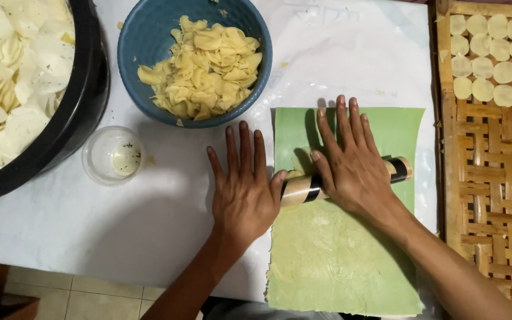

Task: Flattening pieces of dough using a rolling pin on a mat for snack preparation.

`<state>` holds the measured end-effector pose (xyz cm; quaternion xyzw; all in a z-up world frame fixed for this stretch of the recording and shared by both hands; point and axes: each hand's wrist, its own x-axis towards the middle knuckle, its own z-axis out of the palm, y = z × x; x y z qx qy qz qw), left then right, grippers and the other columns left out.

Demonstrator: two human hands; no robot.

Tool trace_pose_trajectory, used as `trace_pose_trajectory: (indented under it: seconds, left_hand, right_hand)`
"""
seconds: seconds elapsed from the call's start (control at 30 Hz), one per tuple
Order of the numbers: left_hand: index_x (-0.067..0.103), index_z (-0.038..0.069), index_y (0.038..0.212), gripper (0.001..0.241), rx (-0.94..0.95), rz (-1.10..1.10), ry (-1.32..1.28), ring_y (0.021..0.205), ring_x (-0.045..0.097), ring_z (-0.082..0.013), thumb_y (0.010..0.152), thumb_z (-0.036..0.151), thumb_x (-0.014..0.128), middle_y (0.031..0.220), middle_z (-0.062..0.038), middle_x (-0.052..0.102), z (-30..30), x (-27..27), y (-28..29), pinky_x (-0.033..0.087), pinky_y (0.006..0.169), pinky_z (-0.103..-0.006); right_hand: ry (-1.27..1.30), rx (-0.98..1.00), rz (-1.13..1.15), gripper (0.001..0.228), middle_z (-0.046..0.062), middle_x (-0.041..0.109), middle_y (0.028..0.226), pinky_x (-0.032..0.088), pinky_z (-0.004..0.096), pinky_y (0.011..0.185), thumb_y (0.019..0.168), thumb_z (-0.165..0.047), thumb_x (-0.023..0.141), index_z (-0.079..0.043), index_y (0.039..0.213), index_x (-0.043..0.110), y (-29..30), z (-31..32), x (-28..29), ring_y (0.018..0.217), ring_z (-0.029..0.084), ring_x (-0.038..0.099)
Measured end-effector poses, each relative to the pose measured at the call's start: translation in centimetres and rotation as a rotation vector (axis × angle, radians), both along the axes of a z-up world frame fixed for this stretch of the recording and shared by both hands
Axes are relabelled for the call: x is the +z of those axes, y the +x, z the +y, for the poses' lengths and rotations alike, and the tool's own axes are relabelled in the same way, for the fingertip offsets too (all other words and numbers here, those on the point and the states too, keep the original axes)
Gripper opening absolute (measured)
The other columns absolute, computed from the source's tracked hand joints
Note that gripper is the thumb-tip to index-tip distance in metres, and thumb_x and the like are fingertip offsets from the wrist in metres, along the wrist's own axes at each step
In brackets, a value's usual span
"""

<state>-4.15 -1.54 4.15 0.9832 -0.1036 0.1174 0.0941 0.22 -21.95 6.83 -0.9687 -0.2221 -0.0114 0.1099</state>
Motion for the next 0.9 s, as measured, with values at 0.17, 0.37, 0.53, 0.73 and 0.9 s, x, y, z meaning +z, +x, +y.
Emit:
trace_pose_trajectory:
  seconds: [0.17, 0.37, 0.53, 0.73, 0.9]
  left_hand:
    - [0.030, 0.002, 0.161, 0.079, -0.024, -0.051, 0.100, 0.156, 0.032, -0.0348, 0.107, 0.058, 0.041, 0.166, -0.022, 0.033, -1.0, -1.4, -5.0, 0.021, 0.123, -0.0621]
    - [0.036, 0.001, 0.156, 0.086, -0.069, -0.042, 0.018, 0.155, 0.032, -0.0336, 0.095, 0.051, 0.070, 0.165, -0.020, 0.035, -1.8, -1.9, -10.3, 0.023, 0.123, -0.0638]
    - [0.036, 0.001, 0.156, 0.087, -0.058, -0.033, 0.018, 0.154, 0.035, -0.0330, 0.095, 0.053, 0.068, 0.163, -0.018, 0.039, -2.5, -2.8, -11.7, 0.025, 0.122, -0.0621]
    - [0.039, -0.004, 0.155, 0.084, 0.025, 0.021, 0.031, 0.156, 0.029, -0.0314, 0.103, 0.062, 0.041, 0.166, -0.022, 0.033, -1.8, -1.3, -4.1, 0.015, 0.124, -0.0622]
    - [0.039, 0.001, 0.157, 0.073, 0.021, -0.045, 0.009, 0.154, 0.032, -0.0390, 0.108, 0.055, 0.033, 0.164, -0.024, 0.035, -0.7, 0.0, -0.4, 0.025, 0.119, -0.0671]
  right_hand:
    - [-0.068, 0.027, -0.156, 0.069, 0.023, 0.010, 0.171, 0.010, 0.052, 0.131, 0.109, -0.051, 0.020, -0.010, 0.165, 0.013, -4.6, -1.8, -2.6, 0.160, 0.038, 0.008]
    - [-0.041, 0.068, -0.156, 0.076, 0.023, 0.011, 0.171, 0.009, 0.050, 0.132, 0.107, -0.051, 0.029, -0.006, 0.164, 0.010, -9.6, -3.2, -3.2, 0.160, 0.037, 0.009]
    - [-0.047, 0.042, -0.187, 0.076, 0.029, 0.023, 0.167, 0.021, 0.055, 0.128, 0.104, -0.044, 0.042, 0.002, 0.161, 0.020, -10.7, -3.2, -3.6, 0.157, 0.045, 0.022]
    - [-0.099, 0.086, -0.121, 0.075, 0.023, 0.027, 0.167, 0.016, 0.047, 0.130, 0.108, -0.053, 0.021, 0.001, 0.160, 0.024, -3.3, -1.5, -1.8, 0.158, 0.034, 0.022]
    - [-0.055, 0.046, 0.002, 0.065, 0.025, 0.011, 0.169, 0.007, 0.045, 0.128, 0.110, -0.046, 0.022, -0.011, 0.165, 0.017, 0.5, 0.2, -0.8, 0.158, 0.036, 0.006]
